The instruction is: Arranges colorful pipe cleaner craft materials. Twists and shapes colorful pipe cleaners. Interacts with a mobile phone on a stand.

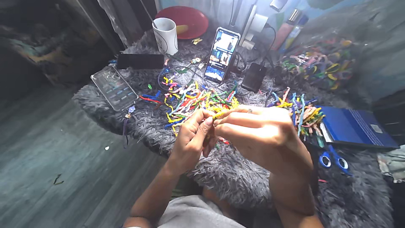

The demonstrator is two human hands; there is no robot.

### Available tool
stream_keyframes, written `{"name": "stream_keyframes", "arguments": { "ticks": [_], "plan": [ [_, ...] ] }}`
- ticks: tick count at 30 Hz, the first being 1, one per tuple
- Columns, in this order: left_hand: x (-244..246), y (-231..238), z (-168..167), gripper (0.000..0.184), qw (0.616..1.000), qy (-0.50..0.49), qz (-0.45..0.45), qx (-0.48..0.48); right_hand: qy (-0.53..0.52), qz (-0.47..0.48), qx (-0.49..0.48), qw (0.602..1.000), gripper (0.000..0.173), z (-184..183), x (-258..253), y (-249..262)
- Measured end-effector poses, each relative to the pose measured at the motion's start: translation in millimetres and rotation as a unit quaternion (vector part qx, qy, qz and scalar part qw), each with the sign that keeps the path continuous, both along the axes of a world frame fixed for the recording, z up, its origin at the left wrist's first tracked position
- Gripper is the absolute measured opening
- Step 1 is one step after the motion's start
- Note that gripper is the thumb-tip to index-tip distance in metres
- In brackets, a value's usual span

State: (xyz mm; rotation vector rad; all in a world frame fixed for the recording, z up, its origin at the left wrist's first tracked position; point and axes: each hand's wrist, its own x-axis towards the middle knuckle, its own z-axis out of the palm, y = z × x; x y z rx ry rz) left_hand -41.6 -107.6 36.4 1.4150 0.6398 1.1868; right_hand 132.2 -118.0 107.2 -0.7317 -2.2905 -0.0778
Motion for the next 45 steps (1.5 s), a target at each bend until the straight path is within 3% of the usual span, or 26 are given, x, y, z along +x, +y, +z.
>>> {"name": "stream_keyframes", "arguments": {
  "ticks": [3, 6, 8, 10, 12, 15, 19, 21, 23, 25, 29, 32, 35, 37, 41, 43, 45],
  "plan": [
    [0, 2, -3, 0.025, 0.984, -0.141, -0.082, -0.071, 0.021, 0.04, -0.019, 0.999, 0.016, 1, 4, 3],
    [-11, 5, -8, 0.018, 0.925, -0.251, -0.261, -0.113, 0.11, 0.153, -0.104, 0.977, 0.01, 6, 20, 15],
    [-15, 10, -12, 0.019, 0.899, -0.243, -0.359, -0.057, 0.152, 0.232, -0.158, 0.948, 0.009, 7, 25, 24],
    [-17, 16, -14, 0.018, 0.9, -0.185, -0.395, 0.009, 0.17, 0.272, -0.191, 0.928, 0.01, 4, 23, 28],
    [-20, 18, -11, 0.018, 0.926, -0.093, -0.359, 0.074, 0.154, 0.271, -0.196, 0.93, 0.01, 4, 24, 27],
    [-25, 14, -5, 0.02, 0.96, 0.072, -0.212, 0.171, 0.093, 0.208, -0.174, 0.958, 0.009, 6, 28, 16],
    [-21, 1, -1, 0.023, 0.937, 0.234, 0.011, 0.259, 0.011, 0.086, -0.092, 0.992, 0.018, 7, 17, 0],
    [-17, -1, -2, 0.019, 0.942, 0.235, 0.07, 0.229, -0.007, 0.055, -0.072, 0.996, 0.019, 6, 10, -5],
    [-16, -1, -4, 0.013, 0.977, 0.157, 0.025, 0.145, -0.01, 0.04, -0.054, 0.998, 0.018, 7, 6, -9],
    [-16, 0, -5, 0.013, 0.994, 0.037, -0.083, 0.058, 0.001, 0.038, -0.043, 0.998, 0.019, 8, 7, -14],
    [-12, -3, -9, 0.016, 0.957, -0.173, -0.226, -0.048, 0.041, 0.093, -0.081, 0.992, 0.018, 11, 20, -6],
    [-3, -4, -18, 0.017, 0.924, -0.24, -0.296, -0.034, 0.076, 0.181, -0.167, 0.966, 0.013, 12, 35, 13],
    [7, -1, -23, 0.011, 0.918, -0.156, -0.362, 0.041, 0.099, 0.245, -0.237, 0.935, 0.011, 8, 45, 23],
    [7, 2, -19, 0.014, 0.931, -0.077, -0.349, 0.077, 0.092, 0.25, -0.239, 0.934, 0.011, 7, 44, 20],
    [1, 2, -12, 0.018, 0.974, 0.067, -0.19, 0.103, 0.008, 0.123, -0.14, 0.982, 0.015, 15, 41, 0],
    [4, 2, -12, 0.019, 0.988, 0.088, -0.092, 0.091, -0.018, 0.053, -0.097, 0.994, 0.017, 15, 37, -8],
    [4, 2, -11, 0.019, 0.995, 0.068, -0.051, 0.054, -0.027, 0.009, -0.076, 0.997, 0.02, 13, 30, -11]
  ]
}}
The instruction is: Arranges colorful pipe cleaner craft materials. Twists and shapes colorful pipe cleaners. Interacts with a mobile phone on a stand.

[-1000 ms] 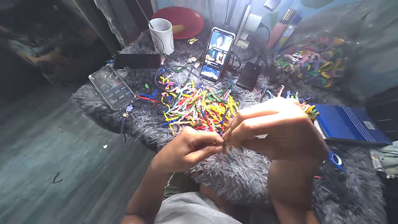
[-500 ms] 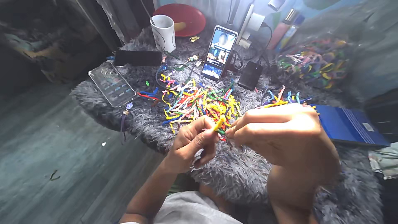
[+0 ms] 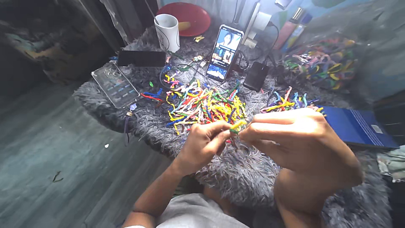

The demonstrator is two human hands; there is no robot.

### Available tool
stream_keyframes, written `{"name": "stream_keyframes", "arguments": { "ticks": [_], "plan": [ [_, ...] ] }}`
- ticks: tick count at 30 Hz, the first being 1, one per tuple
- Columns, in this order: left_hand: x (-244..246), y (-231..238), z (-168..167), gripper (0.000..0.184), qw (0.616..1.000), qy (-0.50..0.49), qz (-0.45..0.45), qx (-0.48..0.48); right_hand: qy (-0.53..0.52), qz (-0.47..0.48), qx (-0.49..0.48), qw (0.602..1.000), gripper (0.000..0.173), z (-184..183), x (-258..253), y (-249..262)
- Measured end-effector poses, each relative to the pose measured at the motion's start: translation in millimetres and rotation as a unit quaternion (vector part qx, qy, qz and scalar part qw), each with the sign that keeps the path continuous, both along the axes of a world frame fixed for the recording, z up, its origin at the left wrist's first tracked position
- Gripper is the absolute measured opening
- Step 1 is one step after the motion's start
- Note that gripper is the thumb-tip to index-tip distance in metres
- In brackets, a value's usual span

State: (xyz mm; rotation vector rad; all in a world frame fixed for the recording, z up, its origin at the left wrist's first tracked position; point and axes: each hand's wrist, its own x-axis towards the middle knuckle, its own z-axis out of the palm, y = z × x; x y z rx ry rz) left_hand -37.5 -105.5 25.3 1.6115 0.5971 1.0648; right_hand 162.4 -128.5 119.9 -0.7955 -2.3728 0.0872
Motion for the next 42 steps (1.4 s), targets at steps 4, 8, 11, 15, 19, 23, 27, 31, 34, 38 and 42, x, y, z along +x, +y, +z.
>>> {"name": "stream_keyframes", "arguments": {
  "ticks": [4, 8, 11, 15, 19, 23, 27, 31, 34, 38, 42],
  "plan": [
    [-8, 0, 0, 0.017, 0.977, -0.146, -0.127, -0.086, 0.007, 0.009, -0.017, 1.0, 0.02, 2, 4, 5],
    [-14, 4, -7, 0.026, 0.934, -0.193, -0.291, -0.068, 0.061, 0.11, -0.095, 0.987, 0.015, 3, 21, 21],
    [-16, 9, -6, 0.023, 0.948, -0.089, -0.306, 0.012, 0.066, 0.134, -0.114, 0.982, 0.016, 2, 22, 22],
    [-18, 8, 4, 0.019, 0.963, 0.12, -0.16, 0.179, 0.01, 0.093, -0.07, 0.993, 0.019, 1, 6, 8],
    [-15, 4, 3, 0.02, 0.959, 0.191, 0.043, 0.203, -0.039, 0.026, -0.013, 0.999, 0.02, -5, -12, 0],
    [-19, 9, 2, 0.022, 0.989, 0.116, 0.041, 0.084, -0.018, -0.002, 0.012, 1.0, 0.021, -5, -19, 2],
    [-30, 11, 4, 0.026, 0.984, -0.07, -0.13, -0.104, 0.026, -0.041, 0.019, 0.999, 0.019, -2, -22, -1],
    [-32, 12, 3, 0.026, 0.968, -0.14, -0.179, -0.102, 0.052, -0.086, 0.031, 0.994, 0.014, -1, -25, -1],
    [-23, 4, 4, 0.023, 0.992, -0.092, -0.085, -0.023, 0.057, -0.102, 0.027, 0.993, 0.011, -2, -26, 1],
    [-10, -6, 0, 0.023, 0.988, -0.002, 0.103, 0.117, 0.004, -0.179, 0.038, 0.983, 0.013, -7, -29, 1],
    [0, -9, -8, 0.025, 0.919, 0.061, 0.256, 0.294, -0.027, -0.231, 0.037, 0.972, 0.016, -9, -39, -7]
  ]
}}
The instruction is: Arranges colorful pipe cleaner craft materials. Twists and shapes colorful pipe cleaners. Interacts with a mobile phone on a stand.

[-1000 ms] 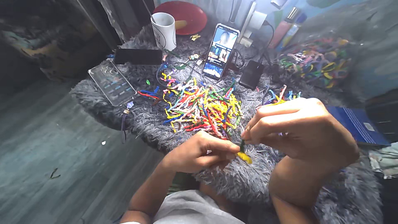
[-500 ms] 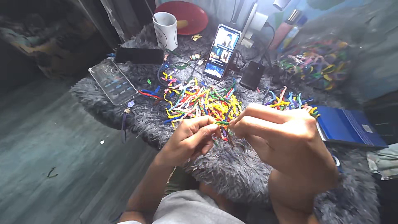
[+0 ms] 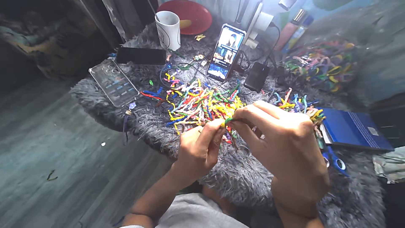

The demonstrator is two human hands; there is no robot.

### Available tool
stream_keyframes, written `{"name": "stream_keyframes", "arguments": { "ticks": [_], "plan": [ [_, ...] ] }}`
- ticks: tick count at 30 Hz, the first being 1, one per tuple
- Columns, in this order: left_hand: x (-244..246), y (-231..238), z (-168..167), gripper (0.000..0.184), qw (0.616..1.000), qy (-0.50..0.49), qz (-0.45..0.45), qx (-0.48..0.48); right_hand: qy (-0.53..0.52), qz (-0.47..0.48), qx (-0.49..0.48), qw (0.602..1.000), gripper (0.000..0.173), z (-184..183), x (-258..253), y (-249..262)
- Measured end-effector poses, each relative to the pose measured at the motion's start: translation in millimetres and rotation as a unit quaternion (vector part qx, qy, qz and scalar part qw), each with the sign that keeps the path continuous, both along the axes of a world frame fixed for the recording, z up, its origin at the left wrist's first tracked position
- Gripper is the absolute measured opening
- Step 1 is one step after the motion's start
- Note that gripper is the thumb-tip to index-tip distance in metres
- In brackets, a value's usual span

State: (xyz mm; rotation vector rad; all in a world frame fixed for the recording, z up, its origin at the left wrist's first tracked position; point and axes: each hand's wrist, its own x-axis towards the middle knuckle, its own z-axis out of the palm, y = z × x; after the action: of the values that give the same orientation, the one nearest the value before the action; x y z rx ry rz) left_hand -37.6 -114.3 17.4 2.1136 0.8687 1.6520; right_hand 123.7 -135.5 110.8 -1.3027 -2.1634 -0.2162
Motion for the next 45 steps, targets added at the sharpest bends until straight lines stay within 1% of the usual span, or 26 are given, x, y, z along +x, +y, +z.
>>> {"name": "stream_keyframes", "arguments": {
  "ticks": [2, 4, 6, 8, 10, 13, 15, 17, 18, 20, 21, 22, 23, 25, 26, 27, 28, 29, 31, 33, 35, 37, 39, 41, 44, 45],
  "plan": [
    [2, 1, -2, 0.024, 0.999, 0.001, 0.03, 0.025, 0.016, 0.012, -0.001, 1.0, 0.017, 0, -3, -1],
    [3, 2, -1, 0.025, 1.0, -0.015, 0.023, -0.006, 0.032, 0.029, 0.003, 0.999, 0.018, 0, -7, -1],
    [2, 0, 3, 0.026, 0.994, -0.066, -0.035, -0.083, 0.043, 0.048, 0.014, 0.998, 0.019, -2, -11, 1],
    [-1, -2, 8, 0.025, 0.968, -0.134, -0.122, -0.171, 0.041, 0.072, 0.018, 0.996, 0.019, -6, -12, 2],
    [-7, 0, 13, 0.026, 0.92, -0.211, -0.214, -0.251, 0.023, 0.094, 0.009, 0.995, 0.027, -8, -11, 3],
    [-14, 7, 13, 0.026, 0.812, -0.316, -0.384, -0.305, 0.044, 0.128, 0.004, 0.991, 0.026, -5, -7, 5],
    [-20, 13, 10, 0.024, 0.741, -0.325, -0.504, -0.302, 0.109, 0.197, -0.032, 0.974, 0.019, -1, 2, 12],
    [-26, 19, 7, 0.025, 0.709, -0.257, -0.59, -0.287, 0.163, 0.297, -0.094, 0.936, 0.013, 1, 15, 24],
    [-28, 23, 5, 0.024, 0.71, -0.21, -0.615, -0.272, 0.174, 0.34, -0.12, 0.917, 0.013, 1, 20, 29],
    [-33, 33, 6, 0.025, 0.74, -0.089, -0.626, -0.229, 0.173, 0.398, -0.163, 0.886, 0.012, -1, 24, 37],
    [-35, 36, 9, 0.025, 0.761, -0.028, -0.614, -0.209, 0.157, 0.409, -0.176, 0.882, 0.012, -2, 24, 39],
    [-38, 38, 12, 0.024, 0.789, 0.027, -0.583, -0.192, 0.131, 0.402, -0.177, 0.889, 0.014, -3, 24, 38],
    [-41, 38, 15, 0.024, 0.829, 0.077, -0.526, -0.176, 0.095, 0.374, -0.161, 0.908, 0.015, -4, 24, 36],
    [-42, 31, 17, 0.028, 0.92, 0.167, -0.322, -0.147, 0.015, 0.268, -0.103, 0.958, 0.02, -4, 22, 27],
    [-39, 28, 16, 0.029, 0.946, 0.188, -0.218, -0.148, -0.023, 0.204, -0.076, 0.976, 0.02, -4, 19, 22],
    [-35, 27, 14, 0.028, 0.958, 0.18, -0.153, -0.162, -0.052, 0.156, -0.057, 0.985, 0.02, -4, 15, 18],
    [-32, 26, 12, 0.026, 0.963, 0.141, -0.133, -0.188, -0.065, 0.128, -0.042, 0.989, 0.018, -4, 11, 16],
    [-30, 24, 12, 0.024, 0.961, 0.08, -0.149, -0.221, -0.063, 0.118, -0.031, 0.991, 0.018, -4, 10, 14],
    [-25, 19, 14, 0.02, 0.935, -0.064, -0.218, -0.271, -0.036, 0.128, -0.018, 0.991, 0.019, -2, 12, 11],
    [-23, 14, 14, 0.021, 0.9, -0.16, -0.294, -0.278, -0.003, 0.158, -0.031, 0.987, 0.019, 2, 17, 10],
    [-25, 15, 10, 0.025, 0.88, -0.175, -0.361, -0.253, 0.019, 0.186, -0.058, 0.981, 0.018, 5, 26, 12],
    [-31, 20, 7, 0.028, 0.886, -0.138, -0.387, -0.215, 0.03, 0.2, -0.096, 0.975, 0.016, 8, 42, 18],
    [-34, 23, 8, 0.028, 0.917, -0.095, -0.34, -0.188, 0.023, 0.174, -0.123, 0.977, 0.014, 10, 58, 26],
    [-34, 23, 8, 0.024, 0.935, -0.09, -0.291, -0.18, 0.025, 0.136, -0.146, 0.98, 0.011, 7, 69, 36],
    [-26, 16, 9, 0.021, 0.955, -0.105, -0.234, -0.151, 0.043, 0.14, -0.147, 0.978, 0.03, 4, 67, 45],
    [-22, 14, 9, 0.021, 0.961, -0.106, -0.218, -0.132, 0.064, 0.158, -0.136, 0.976, 0.031, 4, 62, 46]
  ]
}}
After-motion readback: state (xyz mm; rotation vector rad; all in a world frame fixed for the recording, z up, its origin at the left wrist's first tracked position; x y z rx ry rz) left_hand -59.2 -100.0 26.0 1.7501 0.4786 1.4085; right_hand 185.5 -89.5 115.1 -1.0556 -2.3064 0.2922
